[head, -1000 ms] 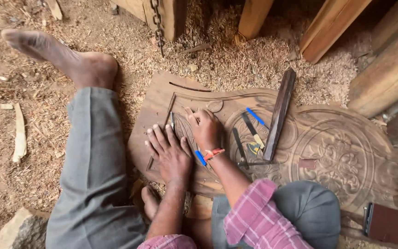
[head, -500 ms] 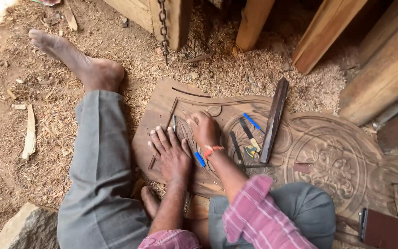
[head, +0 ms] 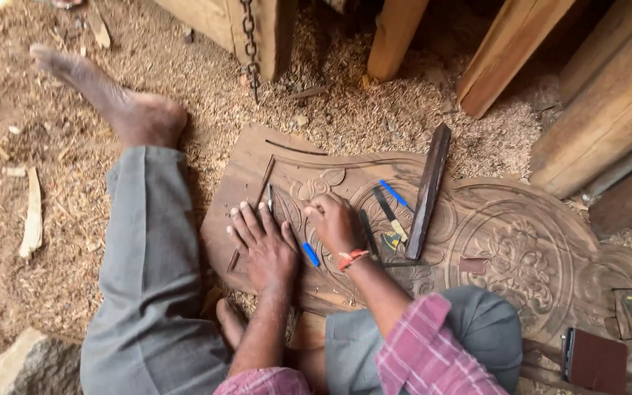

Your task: The person is sitting on the floor and carving a floral design into a wooden board. They use a chisel and a mallet to strike the tool, removing wood shavings to refine the pattern. The person occasionally switches tools and clears debris from the work surface.

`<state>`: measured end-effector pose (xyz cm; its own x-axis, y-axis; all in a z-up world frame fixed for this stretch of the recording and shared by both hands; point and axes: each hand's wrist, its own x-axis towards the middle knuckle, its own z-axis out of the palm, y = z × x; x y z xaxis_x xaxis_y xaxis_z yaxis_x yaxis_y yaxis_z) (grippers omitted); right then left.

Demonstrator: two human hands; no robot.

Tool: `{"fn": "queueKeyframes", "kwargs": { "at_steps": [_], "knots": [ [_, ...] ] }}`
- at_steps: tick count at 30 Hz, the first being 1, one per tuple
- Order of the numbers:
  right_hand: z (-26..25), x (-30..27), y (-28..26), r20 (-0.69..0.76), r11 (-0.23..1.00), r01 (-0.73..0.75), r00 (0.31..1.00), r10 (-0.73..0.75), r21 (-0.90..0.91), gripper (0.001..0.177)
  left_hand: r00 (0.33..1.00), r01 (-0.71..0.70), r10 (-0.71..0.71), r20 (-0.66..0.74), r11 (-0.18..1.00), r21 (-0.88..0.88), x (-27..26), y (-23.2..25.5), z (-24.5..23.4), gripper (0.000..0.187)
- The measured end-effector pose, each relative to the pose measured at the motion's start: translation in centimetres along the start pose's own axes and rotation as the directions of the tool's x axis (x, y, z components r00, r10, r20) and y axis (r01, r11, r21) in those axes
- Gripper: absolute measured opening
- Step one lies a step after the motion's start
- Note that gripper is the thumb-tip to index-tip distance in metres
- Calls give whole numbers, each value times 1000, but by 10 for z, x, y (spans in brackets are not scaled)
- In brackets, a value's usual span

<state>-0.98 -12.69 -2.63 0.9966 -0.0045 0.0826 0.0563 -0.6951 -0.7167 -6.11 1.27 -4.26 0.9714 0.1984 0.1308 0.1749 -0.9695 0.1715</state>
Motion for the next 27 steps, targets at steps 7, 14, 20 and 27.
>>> {"fn": "queueKeyframes", "kwargs": {
  "at_steps": [7,14,20,27],
  "knots": [
    [-10,26,17,147,942,336,931,-334,12,15,1000,6,-4,31,998,-63,0,0,-6,65],
    [-29,5,55,180,925,378,912,-369,-19,12,1000,-9,9,-5,1000,-7,-5,-3,2,62],
    [-30,19,46,155,919,387,915,-373,-71,15,1000,-13,14,14,999,-52,-2,-3,-3,65],
    [-7,16,54,148,899,432,896,-419,-70,15,999,-30,30,-20,999,20,-1,-2,6,64]
  ]
}}
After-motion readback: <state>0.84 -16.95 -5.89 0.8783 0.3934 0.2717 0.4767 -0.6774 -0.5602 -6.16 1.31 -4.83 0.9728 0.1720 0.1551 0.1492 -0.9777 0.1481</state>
